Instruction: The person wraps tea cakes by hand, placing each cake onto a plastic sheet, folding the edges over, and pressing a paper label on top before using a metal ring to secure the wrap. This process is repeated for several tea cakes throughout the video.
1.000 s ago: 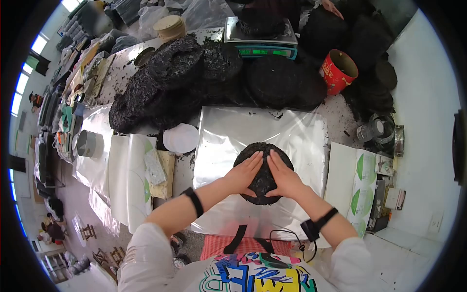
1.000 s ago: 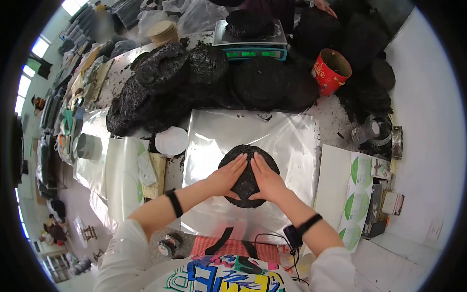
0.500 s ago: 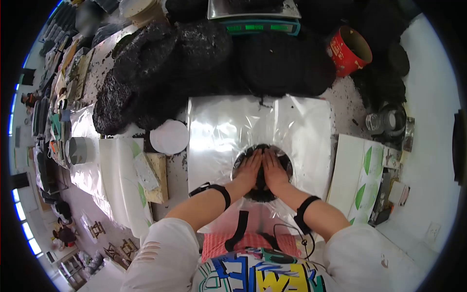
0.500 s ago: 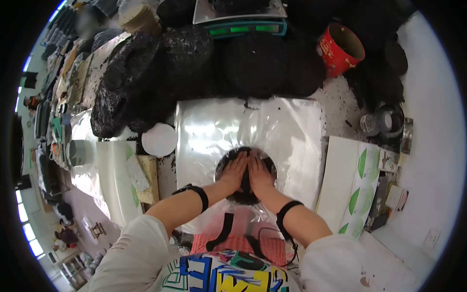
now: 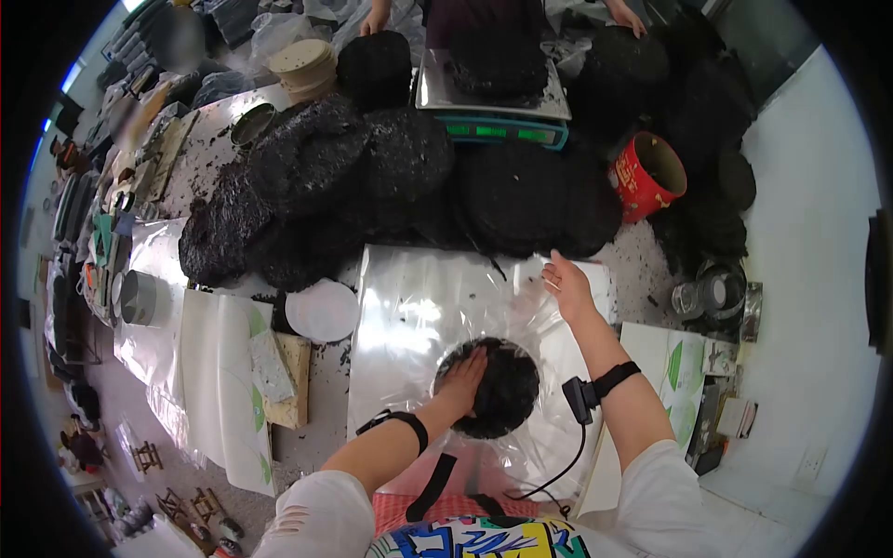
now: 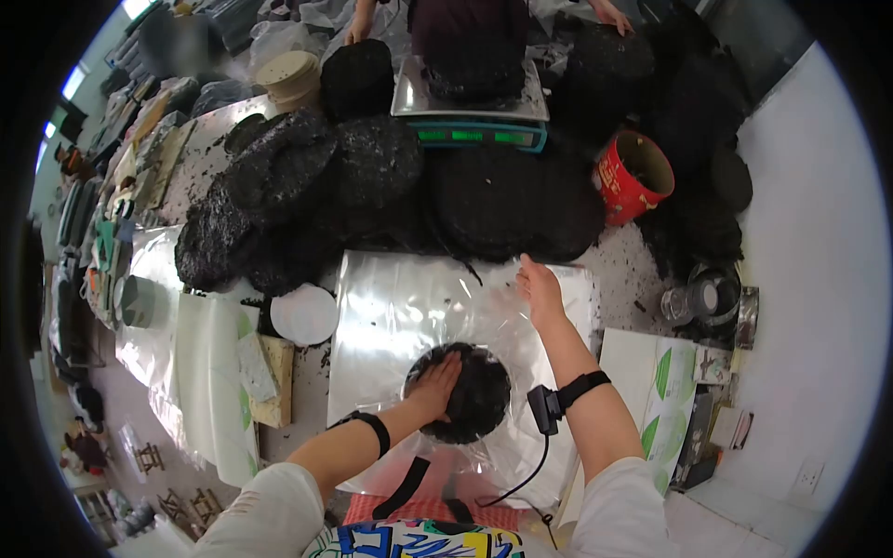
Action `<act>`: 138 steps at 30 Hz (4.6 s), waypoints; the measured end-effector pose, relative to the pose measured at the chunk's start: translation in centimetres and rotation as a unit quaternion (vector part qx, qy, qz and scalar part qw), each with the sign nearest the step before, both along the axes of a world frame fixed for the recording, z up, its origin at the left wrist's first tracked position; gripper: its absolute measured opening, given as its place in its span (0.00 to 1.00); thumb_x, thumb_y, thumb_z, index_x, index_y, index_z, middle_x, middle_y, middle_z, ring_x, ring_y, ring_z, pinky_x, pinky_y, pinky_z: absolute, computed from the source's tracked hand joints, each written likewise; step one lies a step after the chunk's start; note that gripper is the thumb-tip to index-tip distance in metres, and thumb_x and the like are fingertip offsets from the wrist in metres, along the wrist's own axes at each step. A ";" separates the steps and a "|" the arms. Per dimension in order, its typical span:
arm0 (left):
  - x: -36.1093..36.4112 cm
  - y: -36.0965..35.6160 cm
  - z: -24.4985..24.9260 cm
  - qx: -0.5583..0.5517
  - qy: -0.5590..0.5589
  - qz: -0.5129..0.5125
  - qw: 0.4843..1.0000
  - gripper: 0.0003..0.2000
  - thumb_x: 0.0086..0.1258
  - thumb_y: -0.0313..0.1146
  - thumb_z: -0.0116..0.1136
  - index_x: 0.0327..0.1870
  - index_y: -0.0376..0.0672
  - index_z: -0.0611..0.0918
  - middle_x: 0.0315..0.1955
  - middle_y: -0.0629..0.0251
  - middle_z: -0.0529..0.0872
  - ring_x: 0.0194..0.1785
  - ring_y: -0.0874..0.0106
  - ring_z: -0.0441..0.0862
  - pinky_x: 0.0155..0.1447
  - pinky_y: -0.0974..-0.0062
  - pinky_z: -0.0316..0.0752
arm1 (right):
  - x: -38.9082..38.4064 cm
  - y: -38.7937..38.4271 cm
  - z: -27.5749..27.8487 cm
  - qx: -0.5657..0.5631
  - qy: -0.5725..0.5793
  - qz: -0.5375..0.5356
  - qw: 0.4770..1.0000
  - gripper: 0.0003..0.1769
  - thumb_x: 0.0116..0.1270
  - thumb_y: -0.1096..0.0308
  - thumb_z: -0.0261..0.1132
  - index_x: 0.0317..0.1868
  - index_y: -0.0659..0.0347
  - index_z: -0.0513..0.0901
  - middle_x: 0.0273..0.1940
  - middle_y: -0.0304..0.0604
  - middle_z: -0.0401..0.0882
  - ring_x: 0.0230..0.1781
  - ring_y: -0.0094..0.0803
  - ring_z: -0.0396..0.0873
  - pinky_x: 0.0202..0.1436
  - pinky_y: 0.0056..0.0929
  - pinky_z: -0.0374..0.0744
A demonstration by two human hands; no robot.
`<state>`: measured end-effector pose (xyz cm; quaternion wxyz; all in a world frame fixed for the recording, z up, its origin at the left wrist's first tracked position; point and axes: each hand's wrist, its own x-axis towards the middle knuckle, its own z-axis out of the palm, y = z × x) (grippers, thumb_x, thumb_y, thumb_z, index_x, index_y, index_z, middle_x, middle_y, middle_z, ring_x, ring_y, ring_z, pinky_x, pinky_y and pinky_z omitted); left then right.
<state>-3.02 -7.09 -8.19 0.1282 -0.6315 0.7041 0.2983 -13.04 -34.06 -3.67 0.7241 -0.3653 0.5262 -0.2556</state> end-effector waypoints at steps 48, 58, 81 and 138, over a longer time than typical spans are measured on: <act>-6.4 -1.2 10.9 -0.328 0.396 0.021 0.857 0.08 0.62 0.31 0.64 0.41 0.46 0.85 0.38 0.65 0.86 0.43 0.63 0.82 0.50 0.64 0.76 | -21.0 -7.2 16.4 -0.183 -0.172 -0.255 0.934 0.33 0.58 0.72 0.72 0.64 0.66 0.70 0.59 0.46 0.76 0.58 0.39 0.76 0.61 0.37 0.75; -8.1 -21.0 23.6 -0.510 0.359 0.002 0.782 0.07 0.54 0.25 0.69 0.35 0.39 0.87 0.33 0.61 0.84 0.37 0.61 0.81 0.40 0.68 0.76 | -18.9 9.3 14.5 -0.157 -0.185 -0.234 0.942 0.35 0.58 0.71 0.73 0.63 0.72 0.68 0.58 0.51 0.75 0.59 0.38 0.75 0.65 0.34 0.72; -28.1 -12.5 11.0 -0.246 0.420 -0.014 0.873 0.17 0.70 0.34 0.59 0.59 0.43 0.79 0.62 0.52 0.75 0.65 0.61 0.72 0.64 0.68 0.69 | -45.3 26.7 18.3 -0.371 0.325 -0.459 0.739 0.37 0.64 0.69 0.65 0.71 0.65 0.60 0.66 0.49 0.66 0.64 0.43 0.68 0.69 0.37 0.66; 2.1 4.3 6.4 -0.370 0.262 0.353 0.819 0.33 0.62 0.30 0.63 0.69 0.35 0.64 0.61 0.45 0.70 0.66 0.53 0.67 0.69 0.61 0.63 | -4.9 20.8 6.9 -0.630 0.264 0.415 0.600 0.45 0.62 0.50 0.64 0.71 0.70 0.58 0.75 0.56 0.51 0.77 0.47 0.49 0.78 0.45 0.50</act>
